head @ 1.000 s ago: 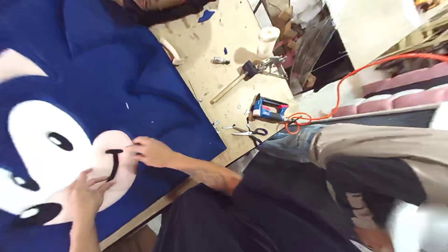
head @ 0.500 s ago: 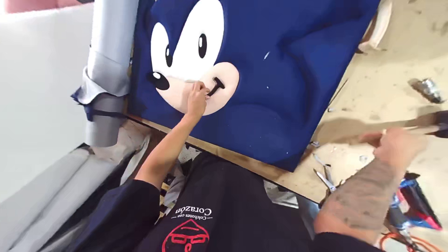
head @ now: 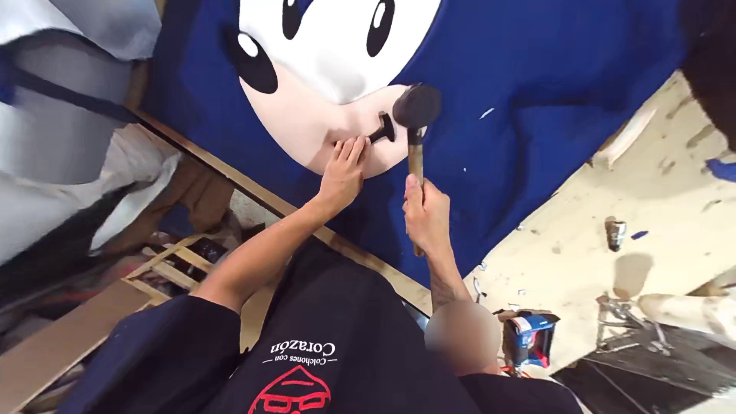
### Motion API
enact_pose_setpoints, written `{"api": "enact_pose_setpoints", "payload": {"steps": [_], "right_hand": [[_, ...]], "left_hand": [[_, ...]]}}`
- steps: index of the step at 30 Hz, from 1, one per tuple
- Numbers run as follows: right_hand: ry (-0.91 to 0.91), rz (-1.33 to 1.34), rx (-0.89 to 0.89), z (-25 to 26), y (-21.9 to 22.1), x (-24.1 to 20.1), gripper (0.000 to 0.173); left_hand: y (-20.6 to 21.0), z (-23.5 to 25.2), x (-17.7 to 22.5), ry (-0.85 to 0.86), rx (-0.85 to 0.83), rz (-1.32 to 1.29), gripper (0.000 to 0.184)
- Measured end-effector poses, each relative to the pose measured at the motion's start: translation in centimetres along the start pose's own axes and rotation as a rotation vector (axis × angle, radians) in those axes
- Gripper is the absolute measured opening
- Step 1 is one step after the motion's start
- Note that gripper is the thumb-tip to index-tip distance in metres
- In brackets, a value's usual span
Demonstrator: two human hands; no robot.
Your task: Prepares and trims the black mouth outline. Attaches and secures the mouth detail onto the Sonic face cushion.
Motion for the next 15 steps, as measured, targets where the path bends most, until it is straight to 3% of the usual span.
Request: {"api": "enact_pose_setpoints", "payload": {"steps": [3,6,10,15], "right_hand": [[0.135,-0.104,-0.04,2.4,1.1,1.2,0.068],[0.117,-0.334,0.03,3.3,1.1,0.4,0.058],[-0.051,-0.385,0.172,2.7,-0.2,-3.3,0.045],[0.031,-0.436,0.023,3.6,2.9,-0.1,0.043]], "left_hand": [[0.7,-0.8,-0.4,0.011,0.012,-0.034,0.047],[0.8,-0.8,-1.0,-0.009,-0.003,-0.135,0.05],[1.5,-1.2,-1.0,0.001,-0.015,-0.186,0.047],[1.8,-1.0,-1.0,0.027,-0.039,-0.076,0.049]]}}
Point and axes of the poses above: each hand's wrist, its own z-axis towards the middle knuckle, its own y-axis out of the palm, x = y × z, the point moved 10 cm from there along z, towards the middle knuckle, and after that the axes turned 4 degrees about z, right-handed, at the moved point
